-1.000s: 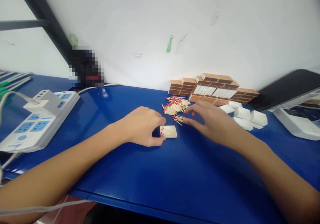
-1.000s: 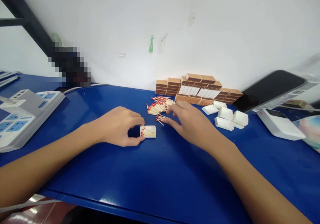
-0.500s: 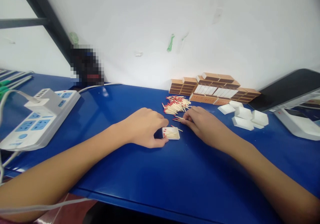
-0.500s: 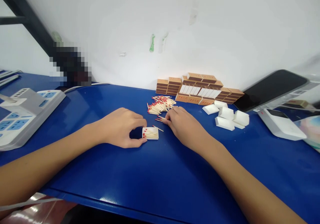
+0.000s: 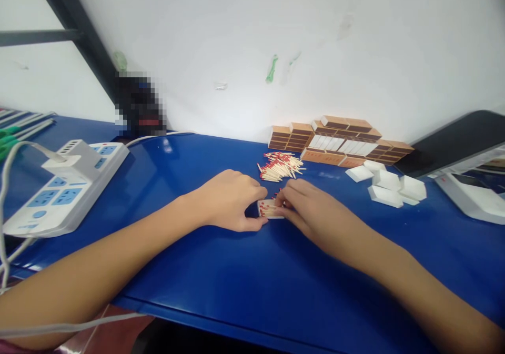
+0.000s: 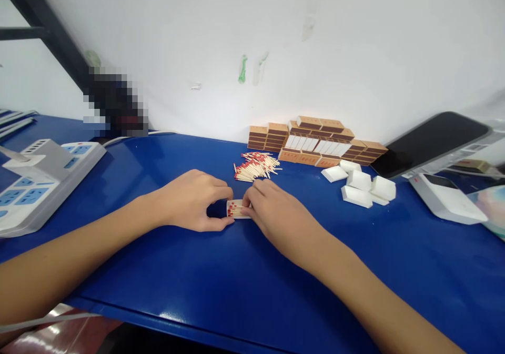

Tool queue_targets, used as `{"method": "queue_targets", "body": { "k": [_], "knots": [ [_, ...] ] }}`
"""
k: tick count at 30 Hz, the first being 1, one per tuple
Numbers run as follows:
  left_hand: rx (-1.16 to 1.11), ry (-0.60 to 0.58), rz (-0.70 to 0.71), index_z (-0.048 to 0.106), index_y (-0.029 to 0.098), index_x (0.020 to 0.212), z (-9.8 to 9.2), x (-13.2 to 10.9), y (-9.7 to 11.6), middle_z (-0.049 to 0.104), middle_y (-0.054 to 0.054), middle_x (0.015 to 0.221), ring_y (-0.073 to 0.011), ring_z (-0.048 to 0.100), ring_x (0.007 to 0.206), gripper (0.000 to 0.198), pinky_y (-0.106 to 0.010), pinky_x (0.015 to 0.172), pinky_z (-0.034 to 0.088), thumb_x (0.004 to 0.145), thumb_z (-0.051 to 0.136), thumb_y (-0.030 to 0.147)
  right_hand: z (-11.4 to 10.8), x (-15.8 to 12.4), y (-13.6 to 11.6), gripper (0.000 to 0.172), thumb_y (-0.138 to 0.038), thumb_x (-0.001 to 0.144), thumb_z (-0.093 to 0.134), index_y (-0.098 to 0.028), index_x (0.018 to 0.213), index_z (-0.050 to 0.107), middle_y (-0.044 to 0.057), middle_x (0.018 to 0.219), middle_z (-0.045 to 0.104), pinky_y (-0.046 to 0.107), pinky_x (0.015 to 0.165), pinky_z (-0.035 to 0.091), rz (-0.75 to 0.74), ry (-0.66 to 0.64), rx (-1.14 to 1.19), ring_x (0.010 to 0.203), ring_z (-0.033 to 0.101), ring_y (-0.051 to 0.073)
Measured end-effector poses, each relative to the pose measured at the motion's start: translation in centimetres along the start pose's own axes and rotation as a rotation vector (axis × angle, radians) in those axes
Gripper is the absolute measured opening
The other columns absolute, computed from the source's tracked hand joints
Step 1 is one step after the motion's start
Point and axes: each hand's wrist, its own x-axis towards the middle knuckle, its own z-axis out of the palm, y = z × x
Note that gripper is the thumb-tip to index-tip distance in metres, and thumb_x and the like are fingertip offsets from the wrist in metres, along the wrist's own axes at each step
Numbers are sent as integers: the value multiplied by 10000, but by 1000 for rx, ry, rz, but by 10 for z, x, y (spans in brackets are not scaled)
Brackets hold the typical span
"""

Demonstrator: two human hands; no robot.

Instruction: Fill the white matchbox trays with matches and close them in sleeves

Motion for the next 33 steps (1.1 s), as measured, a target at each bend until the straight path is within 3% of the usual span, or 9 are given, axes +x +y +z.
{"method": "queue_targets", "body": {
  "k": [5,9,21,33],
  "knots": [
    [1,16,13,717,181,898,0,0,-1,726,-35,804,-204,675,708,304,-325,577,362,882,658,479,-2,-1,4,19,-214,1001,613,-221,989,626,68,1026,673,325,729,507,29,-30,23,889,658,219],
    [3,-1,7,719,186,884,0,-1,-1,729,-34,811,-201,670,701,284,-321,568,351,873,670,465,-5,-2,10,77,-201,1003,596,-221,936,630,45,960,659,308,694,487,63,-65,62,808,641,192],
    [-1,9,13,702,183,865,1,-1,-2,726,-37,803,-198,664,703,284,-312,583,357,878,660,464,-5,1,9,112,-208,1002,571,-218,936,661,51,929,691,293,697,482,98,-52,206,804,637,184],
    [16,23,21,712,178,868,2,-1,-1,733,-40,810,-198,674,704,278,-314,579,370,879,654,449,-4,1,2,133,-227,987,595,-210,879,668,35,884,667,290,669,445,111,-66,183,760,604,165]
  ]
}}
